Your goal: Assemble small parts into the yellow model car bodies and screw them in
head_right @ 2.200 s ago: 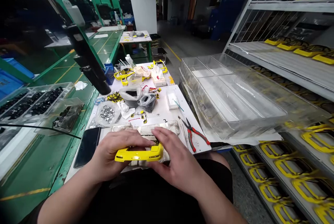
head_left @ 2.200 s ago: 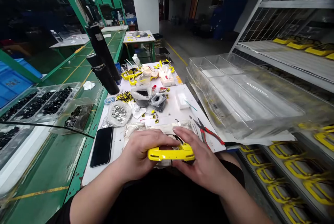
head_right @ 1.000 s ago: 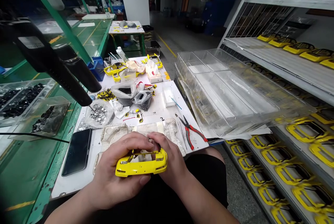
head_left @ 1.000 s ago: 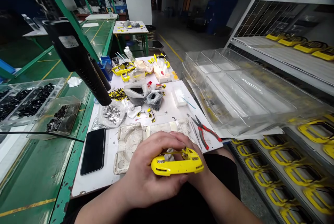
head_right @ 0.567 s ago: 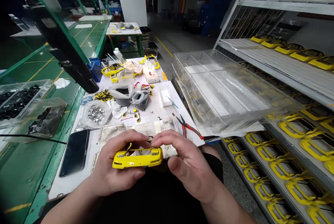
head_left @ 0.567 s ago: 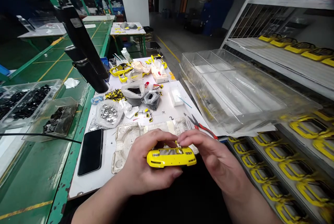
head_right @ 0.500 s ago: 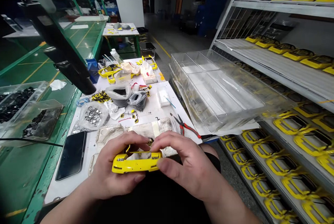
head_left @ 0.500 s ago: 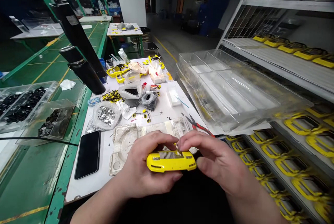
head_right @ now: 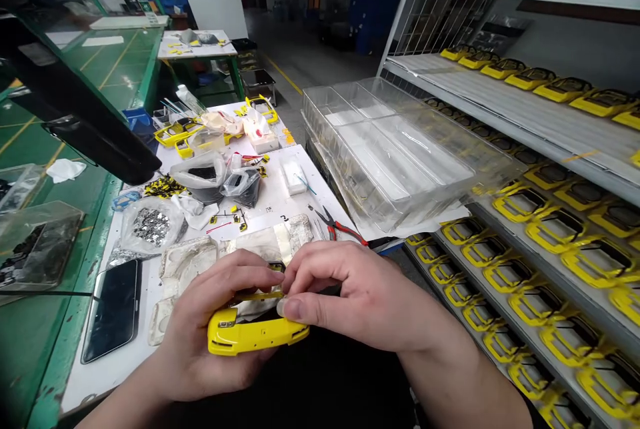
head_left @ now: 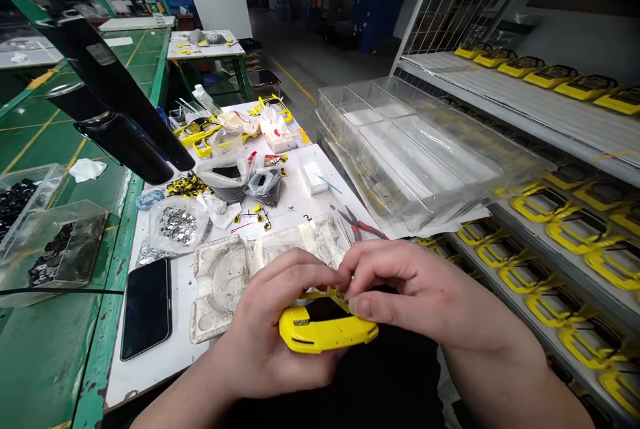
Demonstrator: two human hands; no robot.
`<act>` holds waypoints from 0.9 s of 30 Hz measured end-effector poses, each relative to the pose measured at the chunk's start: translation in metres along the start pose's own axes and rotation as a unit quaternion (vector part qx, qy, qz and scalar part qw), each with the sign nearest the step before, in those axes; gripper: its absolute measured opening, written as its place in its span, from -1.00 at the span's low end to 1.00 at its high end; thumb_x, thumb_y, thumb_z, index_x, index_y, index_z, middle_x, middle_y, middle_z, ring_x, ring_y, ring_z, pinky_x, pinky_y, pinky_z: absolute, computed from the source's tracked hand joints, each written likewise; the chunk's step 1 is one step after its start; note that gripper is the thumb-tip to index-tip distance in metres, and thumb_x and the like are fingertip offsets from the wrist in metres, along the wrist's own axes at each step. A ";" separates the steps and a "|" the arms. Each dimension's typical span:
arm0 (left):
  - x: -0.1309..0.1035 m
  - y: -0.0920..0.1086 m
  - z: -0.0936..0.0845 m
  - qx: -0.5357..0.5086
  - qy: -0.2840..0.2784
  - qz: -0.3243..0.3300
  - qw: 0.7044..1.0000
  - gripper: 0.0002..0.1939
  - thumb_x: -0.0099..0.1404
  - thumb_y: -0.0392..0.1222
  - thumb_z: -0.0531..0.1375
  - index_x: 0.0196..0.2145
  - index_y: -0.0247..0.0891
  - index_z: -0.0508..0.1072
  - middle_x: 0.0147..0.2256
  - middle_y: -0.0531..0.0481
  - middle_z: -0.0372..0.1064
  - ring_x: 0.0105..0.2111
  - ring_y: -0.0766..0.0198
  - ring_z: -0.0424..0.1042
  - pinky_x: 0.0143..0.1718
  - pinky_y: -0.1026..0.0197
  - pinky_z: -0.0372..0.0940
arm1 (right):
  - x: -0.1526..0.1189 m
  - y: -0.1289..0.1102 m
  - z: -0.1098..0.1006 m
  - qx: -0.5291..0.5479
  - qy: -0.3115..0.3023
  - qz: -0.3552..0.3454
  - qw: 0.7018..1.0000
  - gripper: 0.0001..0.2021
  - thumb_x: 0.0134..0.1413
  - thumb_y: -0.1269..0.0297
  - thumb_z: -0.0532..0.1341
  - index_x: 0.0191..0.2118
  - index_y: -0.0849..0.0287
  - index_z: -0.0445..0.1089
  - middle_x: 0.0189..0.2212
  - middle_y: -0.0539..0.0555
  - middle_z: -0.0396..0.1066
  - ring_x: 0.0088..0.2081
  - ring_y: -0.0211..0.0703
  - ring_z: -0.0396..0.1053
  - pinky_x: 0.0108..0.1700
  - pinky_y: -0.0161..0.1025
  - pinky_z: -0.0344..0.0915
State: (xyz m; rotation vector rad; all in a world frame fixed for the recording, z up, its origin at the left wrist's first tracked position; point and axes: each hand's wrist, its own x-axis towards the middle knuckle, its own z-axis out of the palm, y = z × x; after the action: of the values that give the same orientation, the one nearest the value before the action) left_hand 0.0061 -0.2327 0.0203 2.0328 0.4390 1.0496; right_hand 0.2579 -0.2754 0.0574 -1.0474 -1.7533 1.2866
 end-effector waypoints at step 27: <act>0.008 -0.008 0.009 -0.005 0.026 -0.021 0.999 -0.20 0.25 0.24 0.58 0.30 -0.10 0.49 -0.18 0.03 0.39 -0.25 0.25 0.37 -0.23 0.19 0.29 | -0.011 -0.012 -0.009 -0.114 0.036 -0.050 0.992 -0.84 0.57 0.15 0.36 -0.04 0.02 0.71 -0.02 -0.05 0.68 0.05 -0.21 0.60 0.19 -0.31 0.38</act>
State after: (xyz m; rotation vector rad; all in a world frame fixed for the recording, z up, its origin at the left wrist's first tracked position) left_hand 0.0186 -0.2276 0.0150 1.9825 0.5005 1.0783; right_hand 0.2675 -0.2839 0.0706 -1.1007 -1.9046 0.9928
